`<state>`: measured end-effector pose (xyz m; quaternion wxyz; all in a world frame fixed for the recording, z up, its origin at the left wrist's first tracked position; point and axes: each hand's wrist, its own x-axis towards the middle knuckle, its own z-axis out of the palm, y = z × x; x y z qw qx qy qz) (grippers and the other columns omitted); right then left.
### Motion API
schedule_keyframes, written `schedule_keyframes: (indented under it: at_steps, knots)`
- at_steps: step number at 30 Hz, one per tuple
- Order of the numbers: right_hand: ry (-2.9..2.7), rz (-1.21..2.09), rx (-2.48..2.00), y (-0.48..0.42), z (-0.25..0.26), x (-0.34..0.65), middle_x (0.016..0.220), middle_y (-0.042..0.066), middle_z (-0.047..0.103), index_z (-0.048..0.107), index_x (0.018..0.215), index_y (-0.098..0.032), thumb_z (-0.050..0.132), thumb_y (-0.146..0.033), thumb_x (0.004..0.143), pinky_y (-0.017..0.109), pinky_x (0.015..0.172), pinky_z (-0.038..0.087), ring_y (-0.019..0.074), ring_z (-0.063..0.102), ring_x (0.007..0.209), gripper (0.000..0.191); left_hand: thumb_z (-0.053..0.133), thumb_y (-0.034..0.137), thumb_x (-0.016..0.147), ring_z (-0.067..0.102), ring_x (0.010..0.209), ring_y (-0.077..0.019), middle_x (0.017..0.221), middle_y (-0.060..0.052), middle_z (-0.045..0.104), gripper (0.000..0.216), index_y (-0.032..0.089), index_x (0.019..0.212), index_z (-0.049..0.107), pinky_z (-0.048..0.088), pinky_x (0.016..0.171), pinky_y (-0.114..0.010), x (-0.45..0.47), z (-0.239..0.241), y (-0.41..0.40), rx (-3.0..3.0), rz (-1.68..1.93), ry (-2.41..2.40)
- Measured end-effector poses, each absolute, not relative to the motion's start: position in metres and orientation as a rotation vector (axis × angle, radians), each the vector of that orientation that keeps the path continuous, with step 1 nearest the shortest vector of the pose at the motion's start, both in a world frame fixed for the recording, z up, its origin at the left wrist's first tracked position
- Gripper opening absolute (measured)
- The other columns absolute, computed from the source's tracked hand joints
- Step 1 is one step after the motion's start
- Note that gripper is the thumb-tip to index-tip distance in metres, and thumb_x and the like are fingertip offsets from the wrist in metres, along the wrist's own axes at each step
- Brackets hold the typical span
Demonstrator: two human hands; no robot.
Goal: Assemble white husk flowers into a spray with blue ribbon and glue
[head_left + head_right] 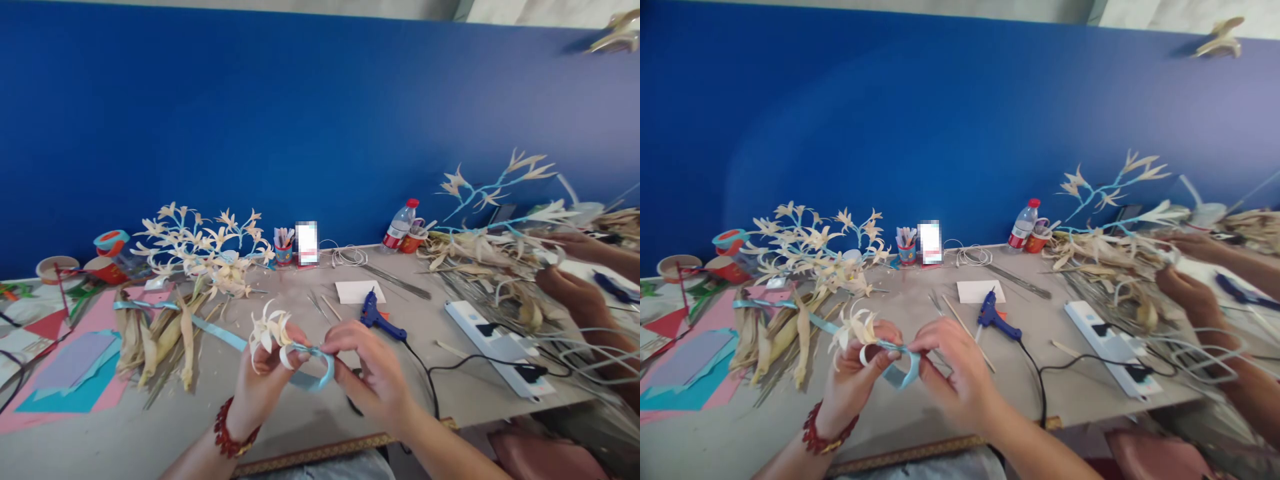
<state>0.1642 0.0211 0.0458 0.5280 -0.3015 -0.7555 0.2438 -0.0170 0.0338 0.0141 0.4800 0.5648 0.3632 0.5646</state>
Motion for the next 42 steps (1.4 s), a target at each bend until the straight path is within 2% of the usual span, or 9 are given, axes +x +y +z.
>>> schedule_keyframes:
  at_steps: [5,10,14,23,27,35,40,42]
  knots:
    - [-1.829,0.311,-0.681,0.018,0.043,0.161,0.087,0.008,0.062,0.058,0.100,-0.018,0.057,-0.001,0.075,0.036,0.070,0.048,0.0207,0.058,0.080,0.030,0.071,0.014,0.076,0.064,0.070,-0.0133,0.077,0.001,0.069,0.010,0.020,0.083,0.069,0.052,0.065,-0.022,-0.015,0.019,0.032,1.348,1.415,0.915]
    - [-1.844,0.316,-0.673,0.017,0.042,0.158,0.092,0.011,0.062,0.057,0.108,-0.016,0.056,-0.001,0.076,0.038,0.073,0.048,0.0228,0.058,0.086,0.036,0.071,0.013,0.075,0.065,0.069,-0.0141,0.077,0.000,0.071,0.009,0.019,0.082,0.070,0.053,0.065,-0.022,-0.015,0.021,0.033,1.372,1.385,0.922]
    - [-1.828,0.364,-0.653,0.019,0.044,0.158,0.089,0.010,0.061,0.058,0.103,-0.018,0.055,-0.001,0.077,0.037,0.071,0.047,0.0214,0.057,0.082,0.031,0.072,0.013,0.074,0.065,0.070,-0.0141,0.077,0.000,0.070,0.010,0.020,0.081,0.070,0.052,0.066,-0.022,-0.014,0.022,0.033,1.381,1.391,0.908]
    - [-1.654,0.791,-0.713,0.020,0.043,0.164,0.091,0.006,0.059,0.059,0.095,-0.022,0.053,-0.015,0.090,0.034,0.078,0.046,0.0194,0.058,0.088,0.010,0.069,0.014,0.077,0.061,0.080,-0.0172,0.083,-0.002,0.066,0.010,0.022,0.083,0.073,0.050,0.068,-0.025,-0.020,0.015,0.037,1.427,1.360,0.792]
    - [-1.608,0.941,-0.736,0.022,0.044,0.165,0.094,0.007,0.059,0.059,0.091,-0.021,0.053,-0.022,0.093,0.033,0.079,0.046,0.0193,0.058,0.090,0.006,0.068,0.014,0.079,0.058,0.078,-0.0163,0.083,-0.002,0.063,0.012,0.023,0.084,0.073,0.048,0.065,-0.025,-0.021,0.015,0.037,1.385,1.300,0.708]
    - [-1.330,1.420,-0.649,0.026,0.042,0.160,0.089,0.005,0.059,0.055,0.082,-0.017,0.062,-0.034,0.090,0.024,0.067,0.047,0.0127,0.057,0.078,0.019,0.069,0.016,0.079,0.058,0.074,-0.0171,0.079,-0.003,0.062,0.007,0.020,0.083,0.072,0.047,0.063,-0.027,-0.022,0.024,0.037,1.350,1.246,0.603]
    - [-1.198,1.687,-0.619,0.029,0.037,0.159,0.088,0.001,0.055,0.052,0.082,-0.017,0.066,-0.038,0.085,0.018,0.046,0.049,0.0081,0.056,0.059,0.025,0.070,0.018,0.078,0.058,0.071,-0.0178,0.076,-0.003,0.061,0.006,0.020,0.081,0.074,0.047,0.062,-0.029,-0.022,0.028,0.036,1.339,1.196,0.586]
    - [-1.189,1.713,-0.634,0.029,0.035,0.159,0.084,0.000,0.055,0.052,0.082,-0.017,0.067,-0.038,0.085,0.017,0.044,0.048,0.0078,0.056,0.058,0.025,0.071,0.019,0.076,0.057,0.070,-0.0178,0.075,-0.004,0.061,0.004,0.020,0.078,0.075,0.046,0.061,-0.029,-0.022,0.031,0.036,1.323,1.185,0.601]
